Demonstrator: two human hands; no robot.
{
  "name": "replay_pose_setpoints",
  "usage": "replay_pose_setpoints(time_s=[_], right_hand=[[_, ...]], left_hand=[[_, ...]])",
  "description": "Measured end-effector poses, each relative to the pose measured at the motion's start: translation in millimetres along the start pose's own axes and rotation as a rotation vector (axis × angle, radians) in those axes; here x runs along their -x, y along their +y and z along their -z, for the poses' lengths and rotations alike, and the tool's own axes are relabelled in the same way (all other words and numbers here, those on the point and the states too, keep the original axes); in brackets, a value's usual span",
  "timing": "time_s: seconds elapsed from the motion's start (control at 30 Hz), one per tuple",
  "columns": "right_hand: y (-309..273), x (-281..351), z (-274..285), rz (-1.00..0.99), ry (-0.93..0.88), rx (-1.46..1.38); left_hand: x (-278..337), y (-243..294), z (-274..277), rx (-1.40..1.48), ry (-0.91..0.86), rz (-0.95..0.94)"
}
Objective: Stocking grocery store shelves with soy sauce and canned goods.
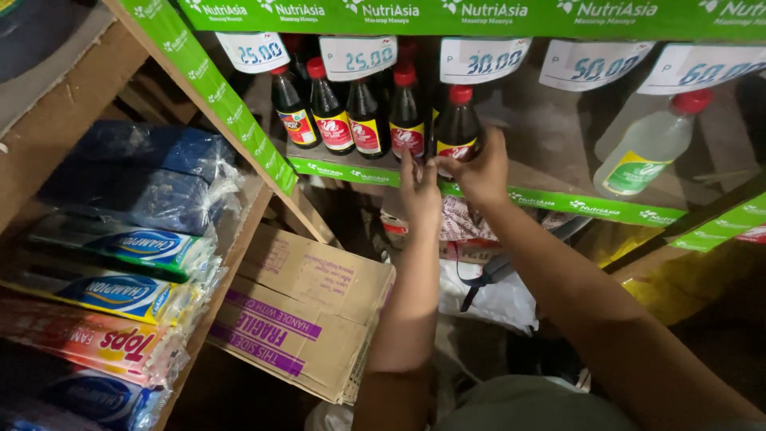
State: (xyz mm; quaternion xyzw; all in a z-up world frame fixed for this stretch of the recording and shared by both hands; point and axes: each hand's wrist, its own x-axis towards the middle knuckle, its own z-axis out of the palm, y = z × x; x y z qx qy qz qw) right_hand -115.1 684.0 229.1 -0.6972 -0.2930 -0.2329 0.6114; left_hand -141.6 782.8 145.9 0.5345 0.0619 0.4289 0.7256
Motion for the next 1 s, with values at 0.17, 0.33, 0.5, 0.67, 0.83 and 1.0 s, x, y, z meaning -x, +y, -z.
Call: replay_pose_setpoints(time_s=[0.17, 0.33, 0.5, 0.67, 0.83, 1.0], right_hand=[[27, -5, -15, -0.020, 0.023, 0.031], [27, -9, -21, -0.041, 0.057, 0.160], [35, -9, -20, -0.020, 0.021, 0.185], [39, -1, -8, 0.042, -0.029, 0.137], [42, 37, 36, -0.289, -0.114, -0.206], [28, 85, 139, 0.059, -0.301, -0.099]], left_hand=[[-8, -17, -9, 0.128, -0.012, 0.058], [-12, -17, -15, 0.176, 0.020, 0.041], [-10, 15, -23, -0.121, 0.117, 0.190], [9, -30, -7, 0.108, 0.057, 0.055], [67, -12, -10, 0.147, 0.010, -0.028], [133, -13, -25, -0.015, -0.112, 0.065]])
